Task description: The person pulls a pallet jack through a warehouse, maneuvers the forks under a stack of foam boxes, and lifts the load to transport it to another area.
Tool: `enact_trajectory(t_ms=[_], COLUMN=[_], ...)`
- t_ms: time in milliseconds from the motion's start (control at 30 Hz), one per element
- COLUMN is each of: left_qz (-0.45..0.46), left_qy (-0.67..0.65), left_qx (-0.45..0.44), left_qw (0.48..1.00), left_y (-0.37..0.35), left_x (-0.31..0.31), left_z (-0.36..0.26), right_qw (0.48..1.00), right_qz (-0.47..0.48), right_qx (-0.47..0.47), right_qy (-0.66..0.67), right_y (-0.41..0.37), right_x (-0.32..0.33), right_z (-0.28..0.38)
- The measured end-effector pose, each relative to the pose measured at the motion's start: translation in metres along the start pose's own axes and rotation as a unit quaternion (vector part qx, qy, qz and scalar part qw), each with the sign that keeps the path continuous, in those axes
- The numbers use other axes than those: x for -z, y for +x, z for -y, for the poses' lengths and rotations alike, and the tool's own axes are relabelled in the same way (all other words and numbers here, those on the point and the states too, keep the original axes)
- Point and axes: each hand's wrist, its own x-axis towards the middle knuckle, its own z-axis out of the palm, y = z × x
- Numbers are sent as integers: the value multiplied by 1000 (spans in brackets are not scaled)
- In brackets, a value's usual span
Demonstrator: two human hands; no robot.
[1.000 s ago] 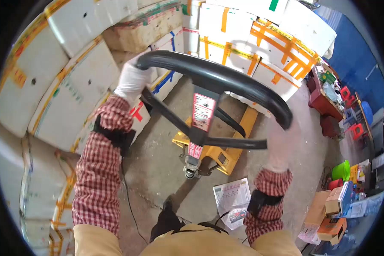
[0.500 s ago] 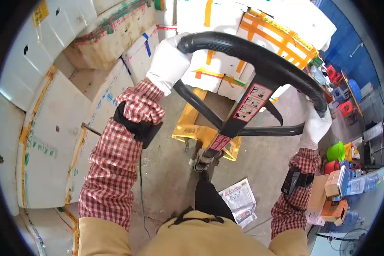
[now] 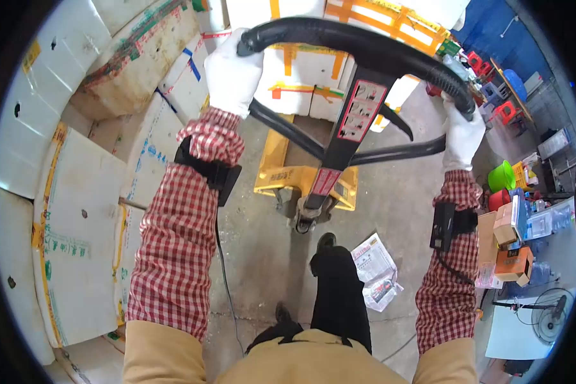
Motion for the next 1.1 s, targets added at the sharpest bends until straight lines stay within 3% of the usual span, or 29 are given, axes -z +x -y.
enact_trajectory(t_ms=[167,233,300,400,433,500,533,667,700,733,767,800,867,967,1067,1100], left_qz=[27,36,47,67,63,65,80,111,150,180,194,192,167,174,205,220], left_qy=[-76,-62,-151,-137,-132,-121,-151,-185,-150,-80,-124,-201,-227,-211,-184,-234], left_qx=[45,47,108,98,85,73,111,139,217,188,86,140,219,267,201,229], left_qw=[996,996,981,983,986,988,979,966,953,962,969,951,934,924,940,919], left_y=[4,8,-2,0,4,5,6,-15,-23,-38,-53,-76,-114,-138,-138,-135], left_x=[-4,-6,-9,-8,-9,-10,-9,39,70,98,126,151,189,214,217,215], left_z=[8,13,9,10,10,13,11,-2,-33,-34,-43,-58,-88,-114,-105,-105], right_qw=[1000,997,998,995,998,997,996,987,983,987,990,990,983,976,978,981], right_qz=[21,15,8,19,21,26,28,28,21,38,53,84,123,137,145,140], right_qx=[-6,-32,-45,-99,-55,-74,-85,-154,-167,-136,-106,-114,-134,-166,-141,-129], right_qy=[-9,63,43,2,14,20,19,-33,-68,-73,-81,-28,26,36,44,34], right_y=[-6,-9,-20,-23,-28,-42,-47,-86,-105,-127,-149,-162,-183,-214,-219,-219], right_x=[0,-2,13,22,23,25,26,45,59,71,82,89,112,129,127,125], right_z=[8,8,17,40,40,56,62,94,101,114,131,156,186,194,192,191])
